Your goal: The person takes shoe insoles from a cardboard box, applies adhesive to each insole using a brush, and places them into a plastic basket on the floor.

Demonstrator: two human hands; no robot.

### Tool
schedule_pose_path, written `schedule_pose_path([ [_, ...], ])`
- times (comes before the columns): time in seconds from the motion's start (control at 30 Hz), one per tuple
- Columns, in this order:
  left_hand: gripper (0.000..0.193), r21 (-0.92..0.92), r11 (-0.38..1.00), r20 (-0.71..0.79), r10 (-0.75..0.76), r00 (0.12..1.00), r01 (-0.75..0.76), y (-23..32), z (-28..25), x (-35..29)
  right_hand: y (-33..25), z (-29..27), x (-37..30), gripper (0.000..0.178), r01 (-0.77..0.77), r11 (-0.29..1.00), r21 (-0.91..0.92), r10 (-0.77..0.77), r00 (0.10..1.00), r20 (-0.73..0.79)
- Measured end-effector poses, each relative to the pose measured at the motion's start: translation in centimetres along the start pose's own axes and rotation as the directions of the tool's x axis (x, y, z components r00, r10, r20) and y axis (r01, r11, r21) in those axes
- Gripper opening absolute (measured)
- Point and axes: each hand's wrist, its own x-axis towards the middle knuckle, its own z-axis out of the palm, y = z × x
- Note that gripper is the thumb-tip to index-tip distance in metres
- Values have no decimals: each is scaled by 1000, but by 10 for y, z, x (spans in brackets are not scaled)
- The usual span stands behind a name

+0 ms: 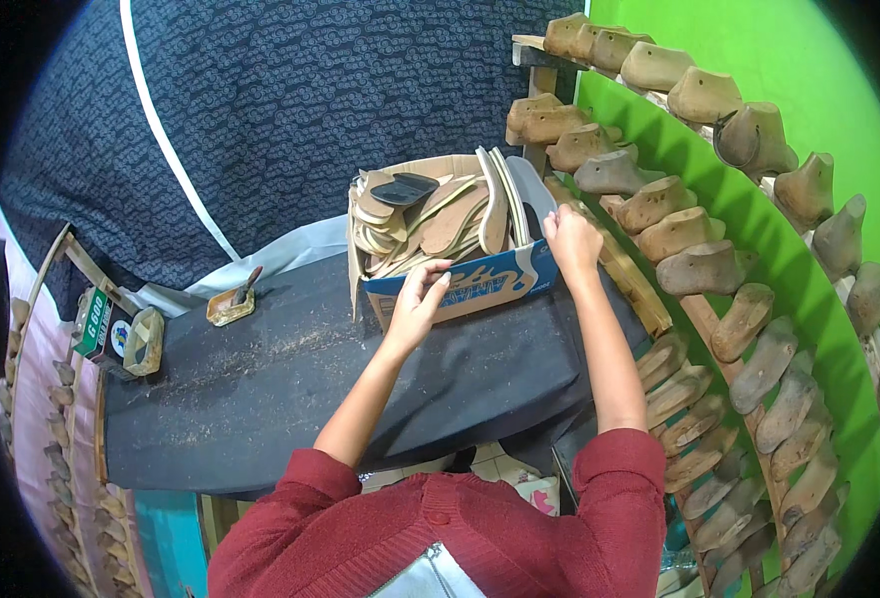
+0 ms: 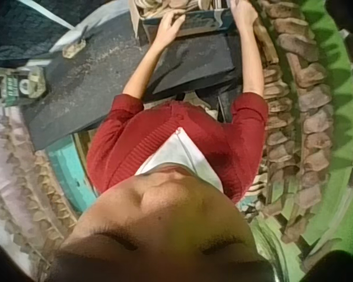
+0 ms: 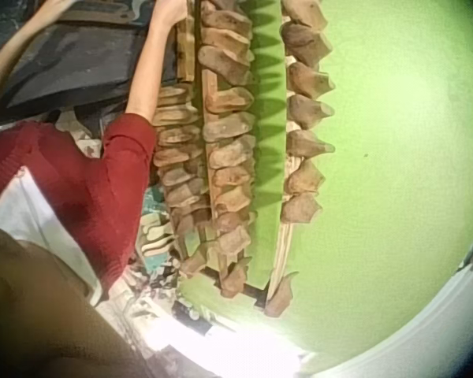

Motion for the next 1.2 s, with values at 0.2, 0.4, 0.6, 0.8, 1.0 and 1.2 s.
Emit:
schedule_pose_path([
  [0.2, 23, -4, 999, -12, 33, 999, -33, -6, -2, -8, -10, -40, 13, 18, 363, 931, -43, -364, 907, -214],
  [0.4, 27, -146, 986, 28, -75, 997, 78, -6, -13, -42, -12, -101, -24, 16, 497, 856, -143, -517, 819, -248],
  [0.6, 42, -475, 808, 93, -349, 933, 349, 16, -28, -85, -6, -149, -87, 19, 591, 795, -136, -594, 715, -369],
  [0.8, 65, -808, 452, 172, -433, 885, 378, 30, -61, -104, -30, -159, -131, 16, 772, 636, -5, -705, 578, -412],
  [1.0, 61, -896, 400, -2, -440, 898, 194, 26, -111, -126, -86, -134, -149, 20, 885, 441, 147, -789, 460, -407],
  [1.2, 51, -813, 577, -194, -397, 897, 80, 7, -178, -162, -143, -80, -165, 24, 862, 443, 246, -751, 507, -422],
])
